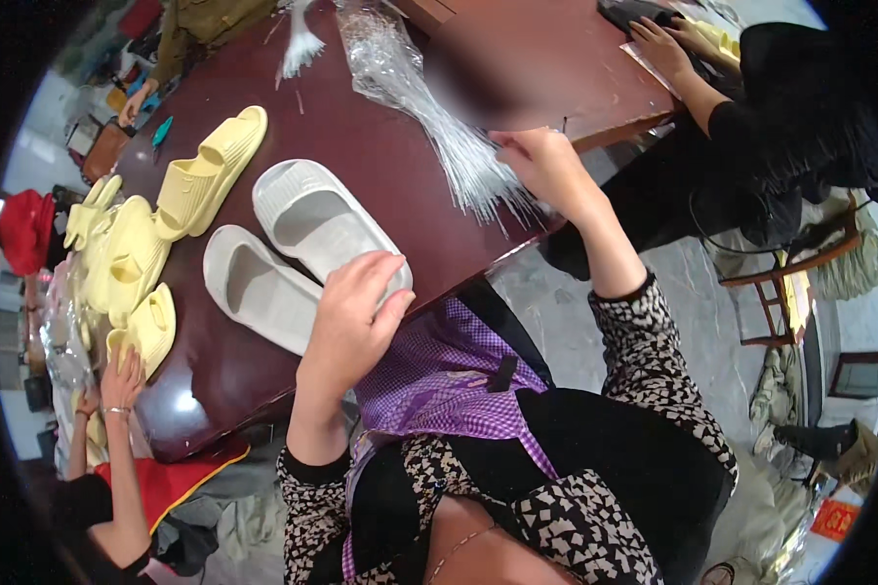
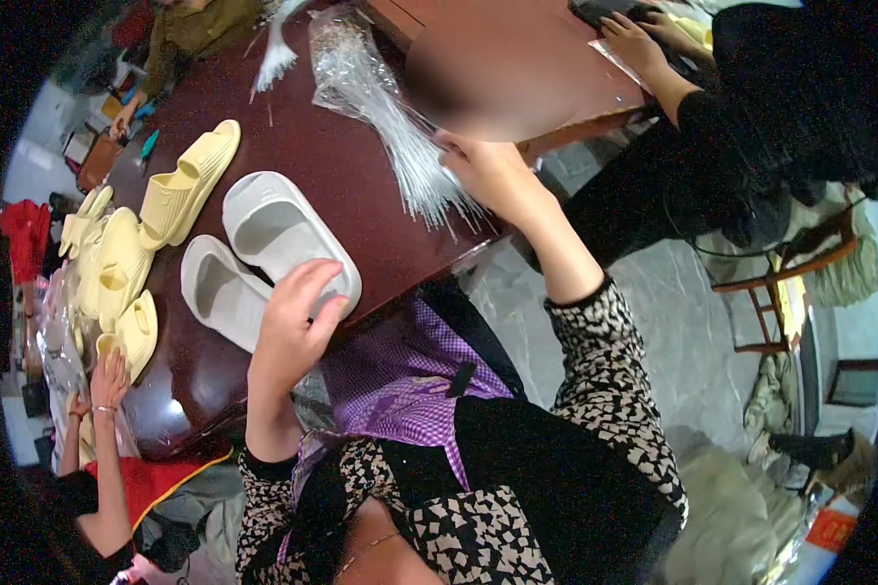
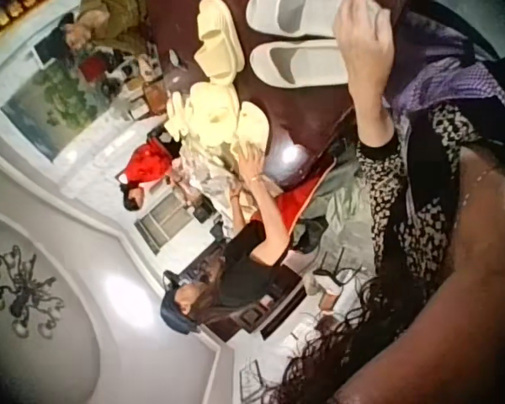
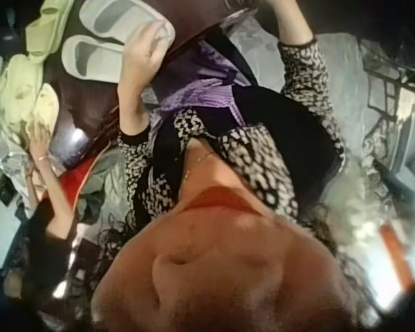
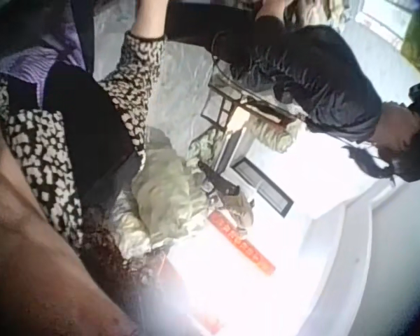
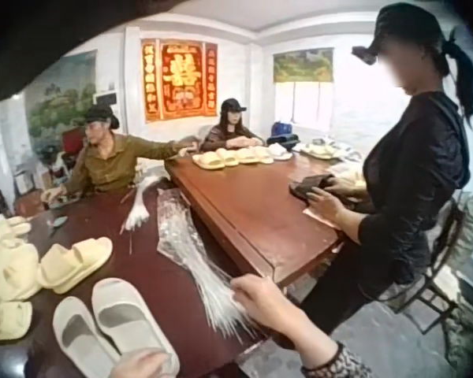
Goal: The person pairs slippers together on the table, threads plastic fastener ties through each pair by hand to secure them, and arranges the slippers across the work surface.
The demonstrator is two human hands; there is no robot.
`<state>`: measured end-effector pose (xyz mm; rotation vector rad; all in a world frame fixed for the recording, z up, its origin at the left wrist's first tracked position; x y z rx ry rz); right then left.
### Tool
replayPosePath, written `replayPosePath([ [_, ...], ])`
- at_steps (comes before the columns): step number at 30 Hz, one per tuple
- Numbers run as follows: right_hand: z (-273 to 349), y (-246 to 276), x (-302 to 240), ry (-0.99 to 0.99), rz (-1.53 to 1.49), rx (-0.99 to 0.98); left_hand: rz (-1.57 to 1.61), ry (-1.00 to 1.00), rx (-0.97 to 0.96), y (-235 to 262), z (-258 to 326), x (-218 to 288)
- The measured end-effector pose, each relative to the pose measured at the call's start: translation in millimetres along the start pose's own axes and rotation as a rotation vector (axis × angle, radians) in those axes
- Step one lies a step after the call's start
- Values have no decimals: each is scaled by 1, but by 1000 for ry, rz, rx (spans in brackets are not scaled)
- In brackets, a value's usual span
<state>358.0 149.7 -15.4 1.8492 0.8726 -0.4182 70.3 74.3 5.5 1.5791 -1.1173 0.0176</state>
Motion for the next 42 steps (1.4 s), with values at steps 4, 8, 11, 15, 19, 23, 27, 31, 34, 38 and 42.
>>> replayPosePath([
  [4, -63, -38, 27, 145, 298, 39, 7, 9, 8, 2, 7, 0],
  [8, -103, -73, 48, 3, 469, -145, 87, 17, 68, 1, 17, -12],
  [11, -104, -74, 52, -64, 504, -172, 96, 3, 70, 7, 23, -16],
  [15, -104, -66, 58, -65, 380, -115, 153, 6, 102, 11, 29, -19],
  [19, -100, -62, 24, -34, 393, -53, 157, 51, 136, 13, 38, -23],
  [23, -98, -47, 18, -29, 357, -124, 145, 25, 130, 12, 34, -19],
  [27, -91, -43, 10, -10, 241, -201, 141, 1, 129, 15, 32, -16],
  [31, -80, -38, 23, -152, 38, -279, 165, -51, 112, 12, 16, -15],
  [34, -75, -32, 27, -183, -251, -309, 178, -71, 70, 11, -5, -11],
  [38, -75, -39, 10, -336, -449, -325, 165, 5, -1, 1, -40, -6],
  [42, -64, -39, 10, -434, -537, -287, 124, -35, 20, -24, -72, -6],
])
Point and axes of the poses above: each hand's wrist, its own z-axis away from the middle knuckle, its own y-axis out of the back of the hand, x = y × z, the point moved 1 cm from there along -z, towards the middle knuckle
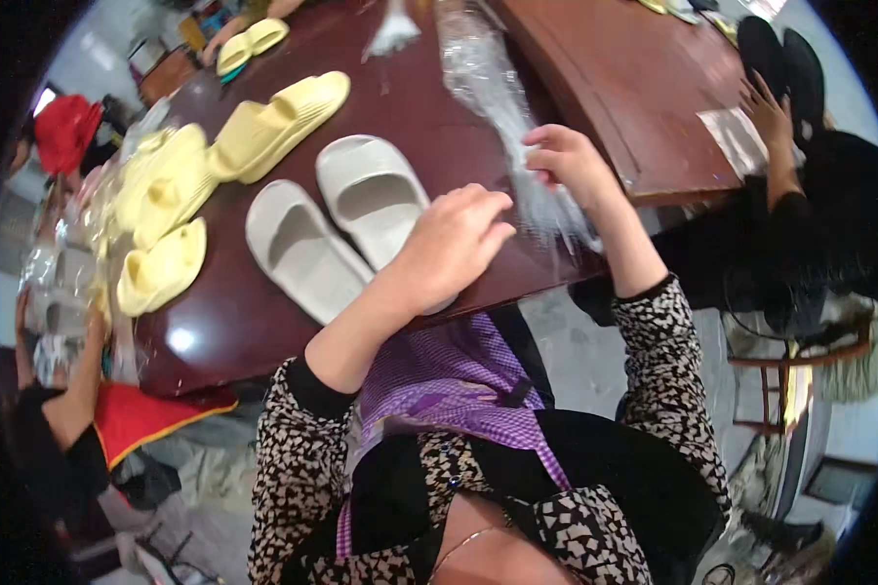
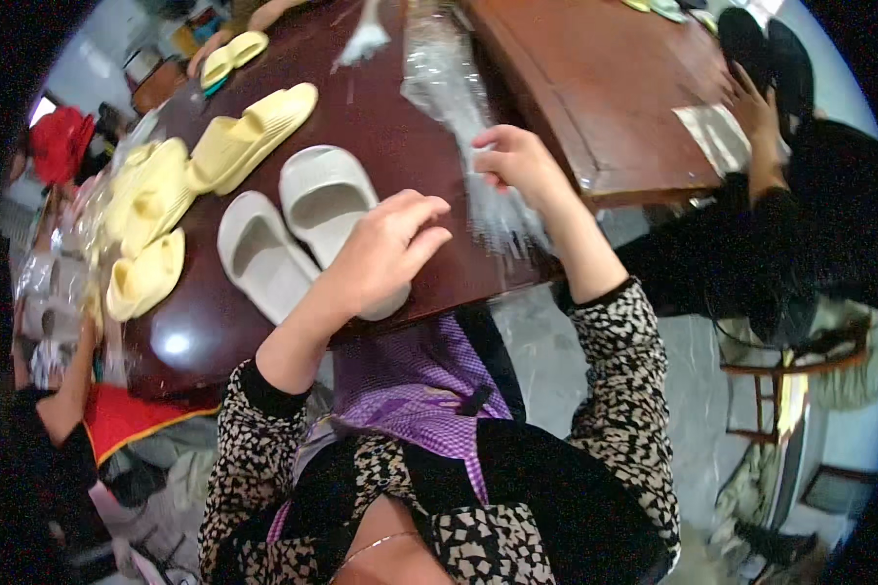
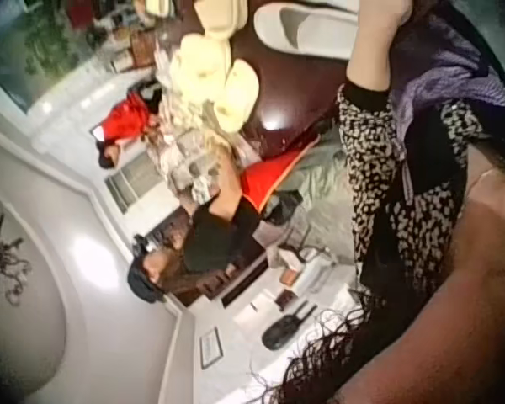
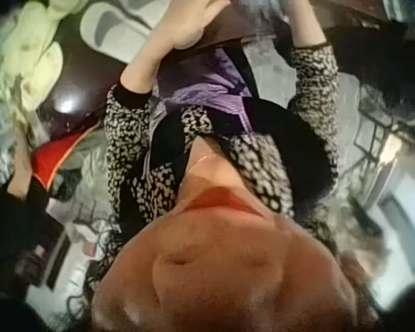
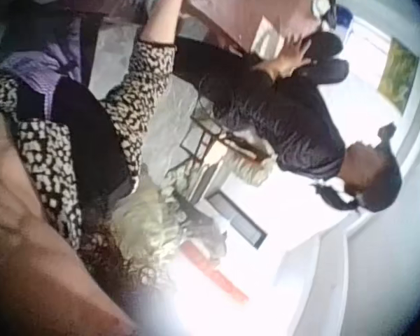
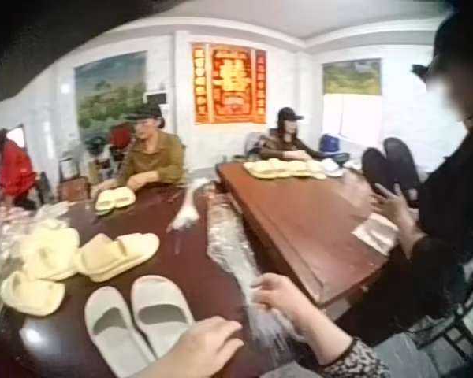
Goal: The person pairs slippers together on the table, threads plastic fastener ties through each pair by hand to secure them, and arranges the slippers across the work surface.
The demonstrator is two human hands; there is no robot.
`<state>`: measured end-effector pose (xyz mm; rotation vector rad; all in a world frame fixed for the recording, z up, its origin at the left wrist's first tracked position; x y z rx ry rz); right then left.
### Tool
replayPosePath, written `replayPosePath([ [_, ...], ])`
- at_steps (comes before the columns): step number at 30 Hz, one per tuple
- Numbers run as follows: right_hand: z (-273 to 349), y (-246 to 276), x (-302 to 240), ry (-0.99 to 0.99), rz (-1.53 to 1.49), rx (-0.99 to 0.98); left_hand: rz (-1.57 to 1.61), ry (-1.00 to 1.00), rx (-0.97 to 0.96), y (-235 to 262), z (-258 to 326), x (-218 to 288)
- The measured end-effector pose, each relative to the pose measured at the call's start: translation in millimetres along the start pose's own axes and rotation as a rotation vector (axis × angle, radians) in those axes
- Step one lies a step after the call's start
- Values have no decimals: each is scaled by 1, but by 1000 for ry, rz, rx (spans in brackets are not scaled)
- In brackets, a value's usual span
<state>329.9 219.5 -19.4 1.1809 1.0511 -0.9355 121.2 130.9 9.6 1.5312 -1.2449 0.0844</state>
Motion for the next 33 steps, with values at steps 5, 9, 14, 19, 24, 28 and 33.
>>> replayPosePath([
  [5, 10, 0, 6, -180, -271, -21, -181, -241, 81, -31, -19, 2],
  [9, 13, -9, 6, -225, -375, -52, -293, -376, 38, -43, -21, -3],
  [14, 7, -7, 19, -205, -407, -107, -256, -425, 173, -42, -23, -7],
  [19, 4, -10, 17, -128, -272, -166, -121, -338, 270, -31, -17, -1],
  [24, -6, -11, 17, 322, 297, 50, -20, -262, 221, -25, -6, 0],
  [28, -8, -20, 1, 638, 585, 237, 70, -200, 217, -20, 3, -1],
  [33, -14, -25, -17, 812, 913, 240, 67, -225, 252, -22, 8, -2],
])
Point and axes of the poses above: each hand's wrist, its own z-axis away from the middle knuckle, its own y-axis out of the back of the hand, x = y × z, the point moved 1 cm from there along -z, towards the middle knuckle
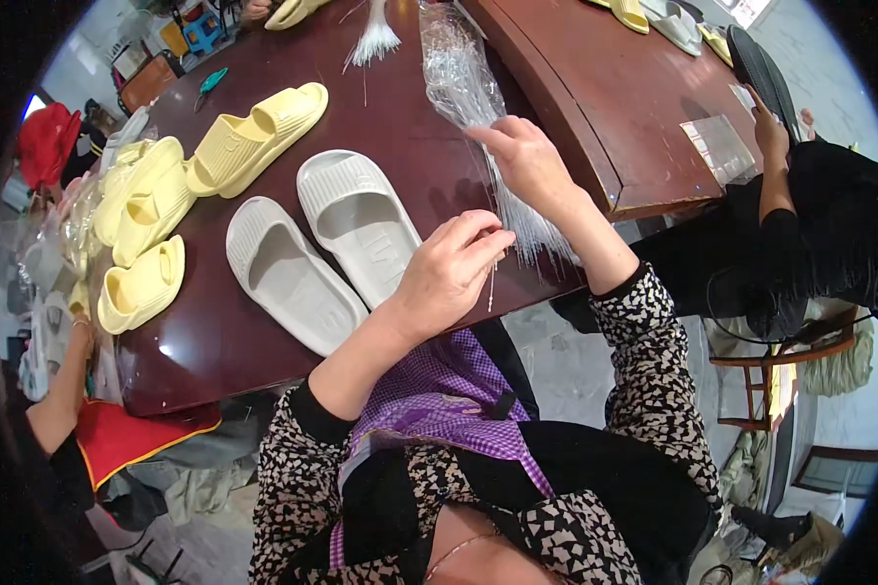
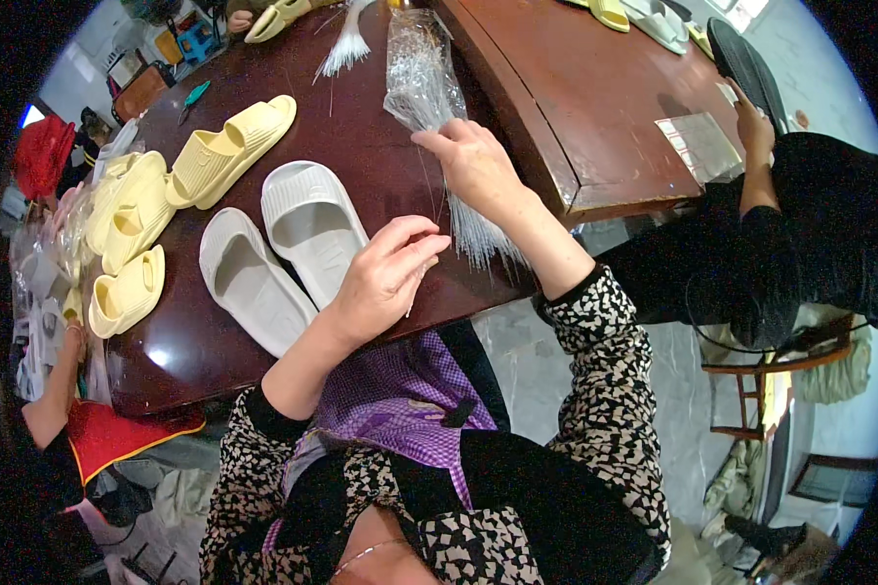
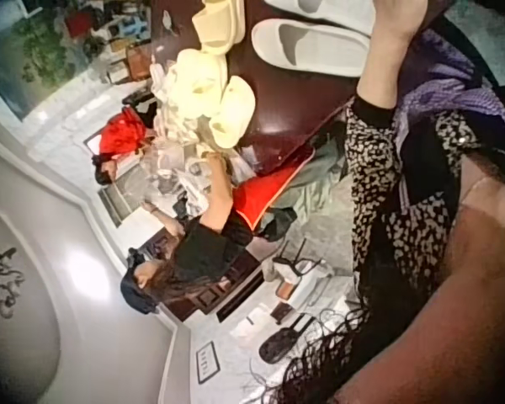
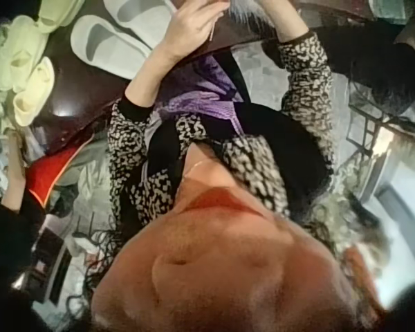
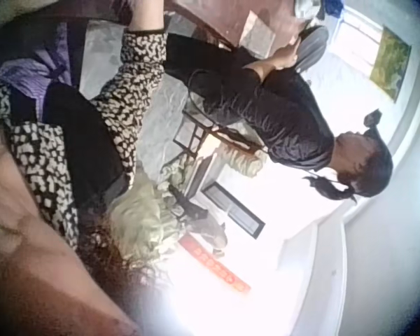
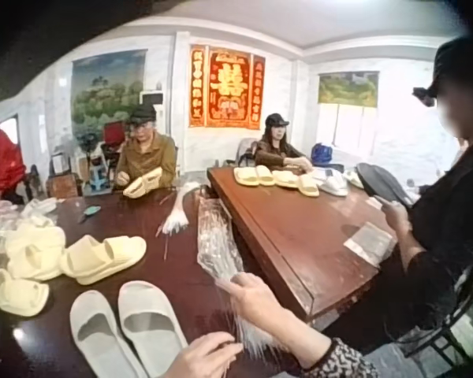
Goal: The person pairs slippers together on the table, threads plastic fastener ties through each pair by hand to secure them, and arranges the slippers across the work surface.
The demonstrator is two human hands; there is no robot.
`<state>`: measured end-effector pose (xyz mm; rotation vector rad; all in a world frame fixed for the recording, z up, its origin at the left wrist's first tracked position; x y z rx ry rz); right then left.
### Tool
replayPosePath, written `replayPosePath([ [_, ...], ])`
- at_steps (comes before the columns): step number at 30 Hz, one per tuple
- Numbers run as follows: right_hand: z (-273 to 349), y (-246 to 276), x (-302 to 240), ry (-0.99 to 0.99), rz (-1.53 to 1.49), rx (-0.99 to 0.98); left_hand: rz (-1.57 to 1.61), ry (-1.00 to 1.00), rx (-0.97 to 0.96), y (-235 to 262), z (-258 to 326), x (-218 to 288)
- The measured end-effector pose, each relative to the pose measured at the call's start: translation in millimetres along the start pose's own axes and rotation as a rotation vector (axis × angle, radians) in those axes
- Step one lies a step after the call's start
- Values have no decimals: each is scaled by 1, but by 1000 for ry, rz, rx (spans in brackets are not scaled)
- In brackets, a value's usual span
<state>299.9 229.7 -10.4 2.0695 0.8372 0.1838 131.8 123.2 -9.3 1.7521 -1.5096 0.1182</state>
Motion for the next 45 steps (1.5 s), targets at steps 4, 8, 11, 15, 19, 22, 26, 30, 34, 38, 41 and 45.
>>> replayPosePath([
  [4, -10, -4, 5, 216, 164, -178, -2, -3, -38, 2, 1, -1],
  [8, -13, -1, 11, 289, 156, -211, -12, 4, -54, 2, 3, -3],
  [11, -14, 7, 18, 188, -100, -60, -34, 35, -31, 5, 7, -1],
  [15, -15, 40, 17, -189, -608, 65, -78, 46, 103, 16, 5, -3],
  [19, -10, 66, -1, -353, -872, 112, 124, 140, 238, 22, -10, -20],
  [22, -1, 65, -13, -341, -1032, 92, 416, 292, 306, 22, -27, -26],
  [26, 7, 64, -23, -324, -1243, 27, 472, 377, 146, 16, -37, -19],
  [30, 11, 63, -36, -347, -1395, -12, 907, 414, 149, 6, -34, -18],
  [34, 8, 72, -47, -461, -1430, 33, 849, 553, 113, 23, -23, -11],
  [38, 1, 78, -49, -485, -1401, 79, 600, 500, 106, 36, -6, 0],
  [41, -3, 69, -58, -533, -1324, 38, 375, 501, 31, 47, 13, 10],
  [45, -4, 56, -74, -582, -1177, -46, 100, 389, 63, 69, 40, 26],
])
Point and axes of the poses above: each hand's wrist, its own z-axis away from the middle knuckle, its own y-axis out of the back of the hand, x = y × z, the point moved 1 cm from there along -z, towards the middle knuckle
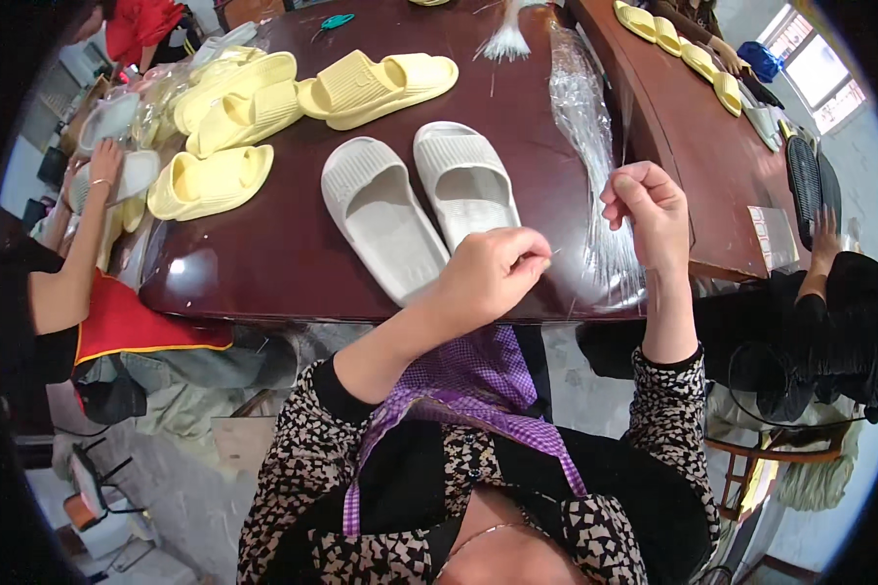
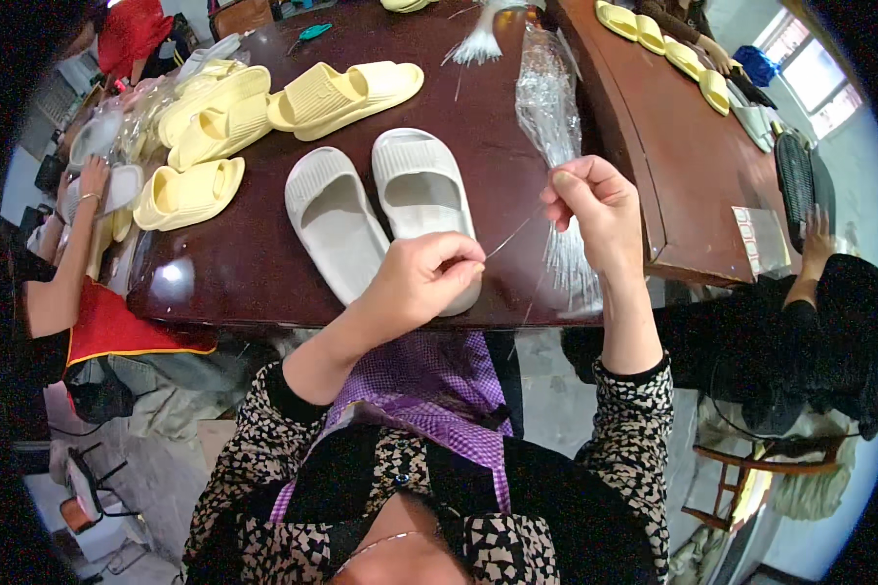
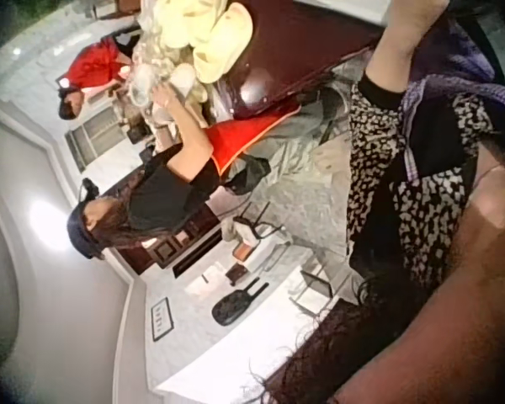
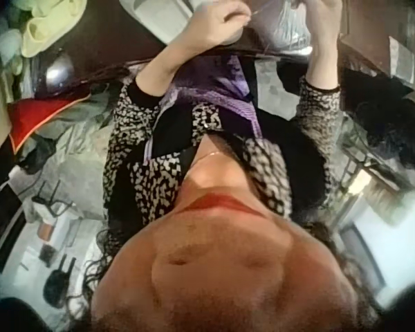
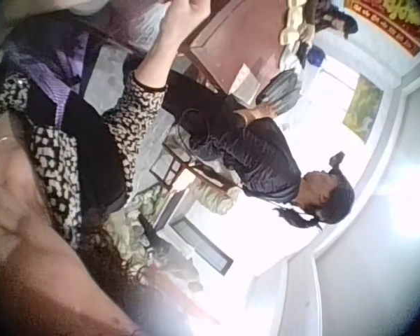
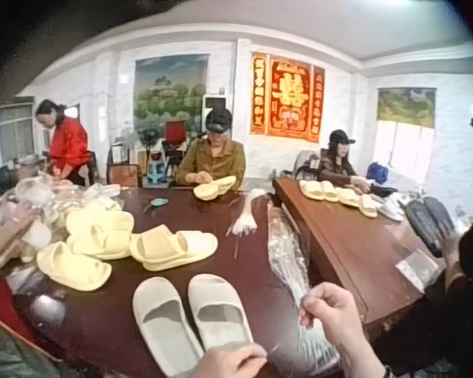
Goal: The person pairs slippers together on the table, threads plastic fastener ties through each pair by hand to secure them, and arranges the slippers across the work surface.
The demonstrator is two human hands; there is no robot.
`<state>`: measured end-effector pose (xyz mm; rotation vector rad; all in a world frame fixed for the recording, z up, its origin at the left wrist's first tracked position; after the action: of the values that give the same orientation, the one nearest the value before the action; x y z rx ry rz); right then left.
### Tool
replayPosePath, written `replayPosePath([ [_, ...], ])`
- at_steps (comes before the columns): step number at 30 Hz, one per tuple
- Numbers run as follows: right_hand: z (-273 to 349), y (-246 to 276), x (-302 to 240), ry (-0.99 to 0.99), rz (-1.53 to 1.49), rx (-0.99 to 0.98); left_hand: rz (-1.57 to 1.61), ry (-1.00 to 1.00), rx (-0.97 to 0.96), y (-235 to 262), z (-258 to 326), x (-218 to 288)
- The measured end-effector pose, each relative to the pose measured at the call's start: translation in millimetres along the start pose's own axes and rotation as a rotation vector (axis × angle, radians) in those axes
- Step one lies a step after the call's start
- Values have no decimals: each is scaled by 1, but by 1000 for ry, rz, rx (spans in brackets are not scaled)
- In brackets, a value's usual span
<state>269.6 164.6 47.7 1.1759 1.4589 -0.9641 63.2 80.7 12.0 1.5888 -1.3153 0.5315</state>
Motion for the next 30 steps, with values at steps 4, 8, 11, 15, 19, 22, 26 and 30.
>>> replayPosePath([
  [4, 9, -21, 9, -159, 219, -114, -234, -164, 82, 21, 35, 15],
  [8, 27, -43, 32, -98, 588, -275, -379, -208, 99, 29, 67, 18],
  [11, 32, -52, 40, -19, 828, -348, -415, -171, 77, 32, 82, 12],
  [15, 27, -61, 42, 20, 1050, -409, -407, -92, 48, 30, 92, -4],
  [19, 4, -65, 49, -2, 1145, -442, -375, -22, 68, 30, 90, -23],
  [22, -19, -80, 53, -68, 1251, -476, -368, 53, 94, 37, 77, -37],
  [26, -40, -99, 61, 37, 1323, -398, -378, 30, 163, 54, 52, -55],
  [30, -45, -107, 67, 160, 1232, -354, -499, 119, 148, 66, 35, -76],
])
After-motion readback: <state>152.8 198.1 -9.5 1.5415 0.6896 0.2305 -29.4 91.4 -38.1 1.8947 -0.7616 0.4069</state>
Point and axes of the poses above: each hand's wrist, its own z-axis away from the middle knuckle, its own y-axis out of the back of the hand, x = y × z, the point moved 1 cm from there along -z, towards the middle knuckle
